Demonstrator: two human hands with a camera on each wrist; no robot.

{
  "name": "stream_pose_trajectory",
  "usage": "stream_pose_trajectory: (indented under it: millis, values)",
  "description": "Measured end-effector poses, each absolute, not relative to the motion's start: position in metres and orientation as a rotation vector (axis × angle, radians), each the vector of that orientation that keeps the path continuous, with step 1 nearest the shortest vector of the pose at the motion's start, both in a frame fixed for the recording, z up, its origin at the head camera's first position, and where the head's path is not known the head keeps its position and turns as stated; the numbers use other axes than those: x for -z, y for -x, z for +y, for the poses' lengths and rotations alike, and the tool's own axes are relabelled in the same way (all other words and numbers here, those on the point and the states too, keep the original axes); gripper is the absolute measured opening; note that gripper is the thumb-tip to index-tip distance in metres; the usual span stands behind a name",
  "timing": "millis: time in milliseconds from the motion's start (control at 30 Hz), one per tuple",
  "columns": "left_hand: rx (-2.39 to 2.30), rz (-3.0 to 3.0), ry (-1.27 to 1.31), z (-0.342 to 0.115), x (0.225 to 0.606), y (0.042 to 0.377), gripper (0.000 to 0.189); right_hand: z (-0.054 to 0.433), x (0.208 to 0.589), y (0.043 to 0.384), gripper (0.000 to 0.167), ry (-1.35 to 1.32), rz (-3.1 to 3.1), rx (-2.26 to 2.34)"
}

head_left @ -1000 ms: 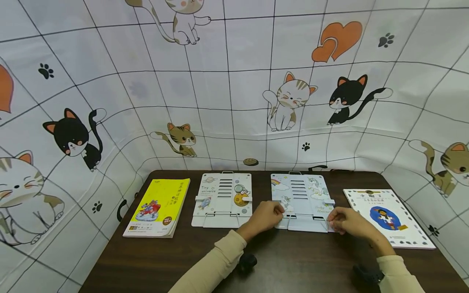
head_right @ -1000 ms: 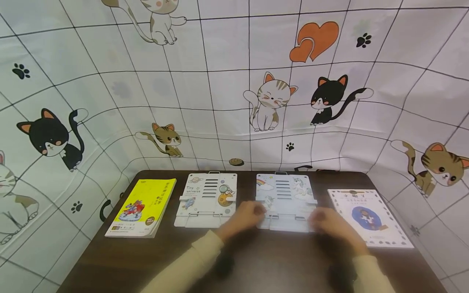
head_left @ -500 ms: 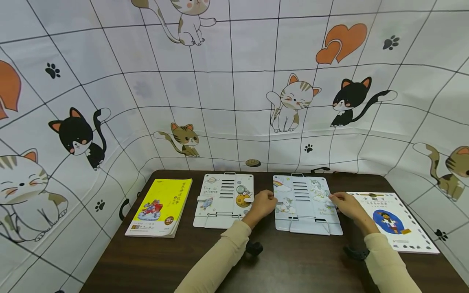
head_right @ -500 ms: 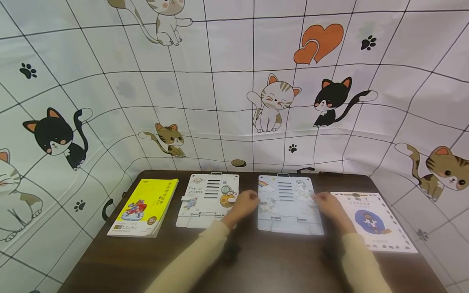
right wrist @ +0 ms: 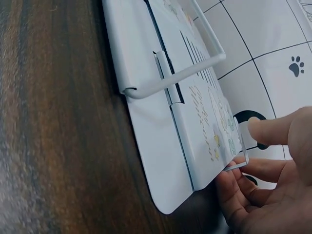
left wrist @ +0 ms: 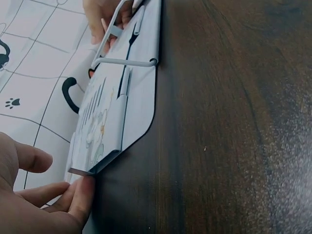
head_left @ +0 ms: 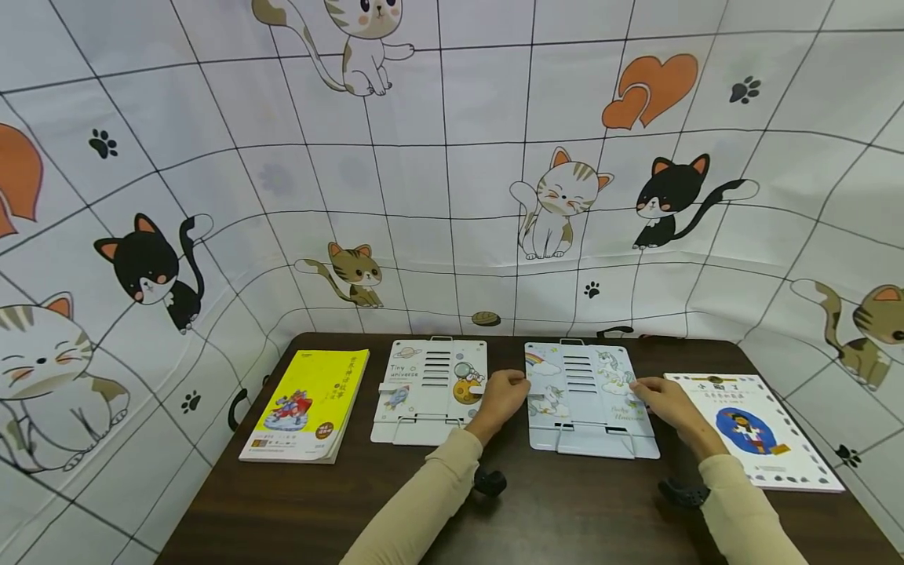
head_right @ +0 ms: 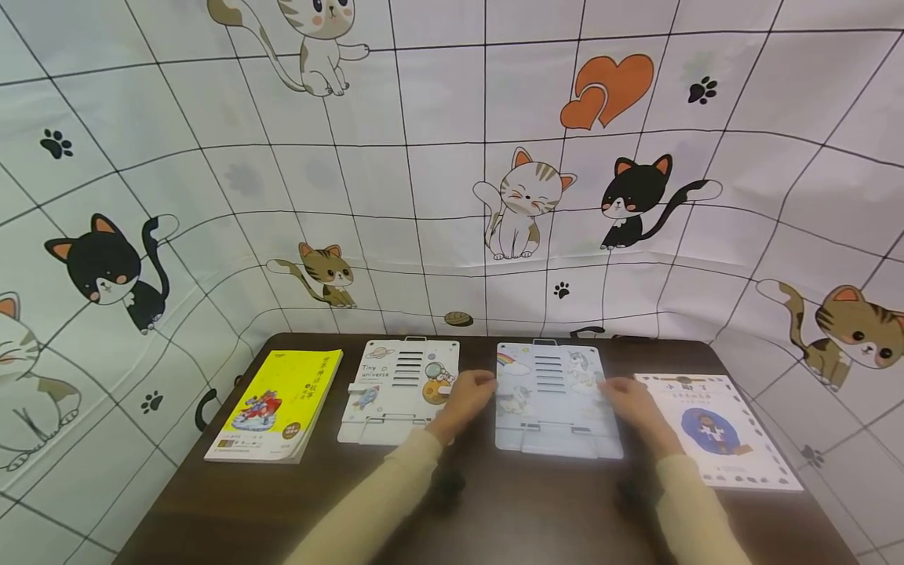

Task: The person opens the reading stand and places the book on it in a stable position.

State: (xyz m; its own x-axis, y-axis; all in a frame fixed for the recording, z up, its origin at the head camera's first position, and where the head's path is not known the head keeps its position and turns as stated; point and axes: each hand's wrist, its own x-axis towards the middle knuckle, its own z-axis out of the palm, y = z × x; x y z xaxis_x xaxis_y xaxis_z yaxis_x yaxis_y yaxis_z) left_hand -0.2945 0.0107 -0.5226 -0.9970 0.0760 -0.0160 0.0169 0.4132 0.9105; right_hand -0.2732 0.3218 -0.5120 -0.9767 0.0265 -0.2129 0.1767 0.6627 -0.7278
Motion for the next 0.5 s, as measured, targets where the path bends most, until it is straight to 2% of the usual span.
stream_pose_trajectory:
  millis: [500]
  values:
    - [-1.787,2.56,-0.14,0.008,0.518,0.297,0.032,0.315,0.5,0.265,0.061,-0.236,2.705,1.401]
